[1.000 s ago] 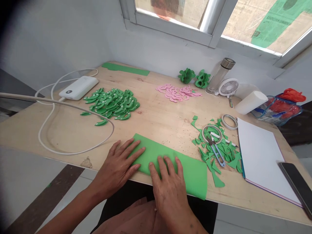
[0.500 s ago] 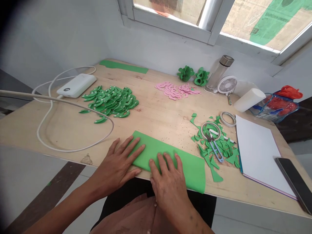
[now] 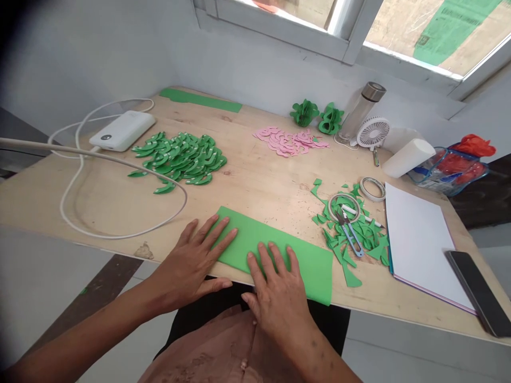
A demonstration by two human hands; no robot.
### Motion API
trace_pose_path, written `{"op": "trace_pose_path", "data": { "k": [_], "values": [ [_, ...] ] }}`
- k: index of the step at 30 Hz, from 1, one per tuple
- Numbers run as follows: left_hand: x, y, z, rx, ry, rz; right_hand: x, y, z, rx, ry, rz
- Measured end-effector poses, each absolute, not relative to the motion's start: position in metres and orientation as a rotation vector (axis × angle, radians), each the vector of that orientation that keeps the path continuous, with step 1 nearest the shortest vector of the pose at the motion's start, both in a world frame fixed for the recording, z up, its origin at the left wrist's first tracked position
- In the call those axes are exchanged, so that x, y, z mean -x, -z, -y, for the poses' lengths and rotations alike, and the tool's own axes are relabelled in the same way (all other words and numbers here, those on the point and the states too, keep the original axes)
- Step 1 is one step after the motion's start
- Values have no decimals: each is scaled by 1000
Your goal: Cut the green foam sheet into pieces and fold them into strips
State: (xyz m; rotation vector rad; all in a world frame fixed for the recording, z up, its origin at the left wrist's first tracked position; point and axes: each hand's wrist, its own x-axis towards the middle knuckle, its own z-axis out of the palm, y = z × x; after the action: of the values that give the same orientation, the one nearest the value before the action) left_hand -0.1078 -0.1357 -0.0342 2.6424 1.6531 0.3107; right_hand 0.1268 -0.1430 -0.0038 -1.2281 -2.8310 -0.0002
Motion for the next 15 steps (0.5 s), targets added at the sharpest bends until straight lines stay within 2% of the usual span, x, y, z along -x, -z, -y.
{"op": "trace_pose_path", "data": {
  "k": [15],
  "values": [
    [106, 32, 135, -2628, -202, -1651, -81, -1, 147, 1190, -164, 2832]
  ]
}}
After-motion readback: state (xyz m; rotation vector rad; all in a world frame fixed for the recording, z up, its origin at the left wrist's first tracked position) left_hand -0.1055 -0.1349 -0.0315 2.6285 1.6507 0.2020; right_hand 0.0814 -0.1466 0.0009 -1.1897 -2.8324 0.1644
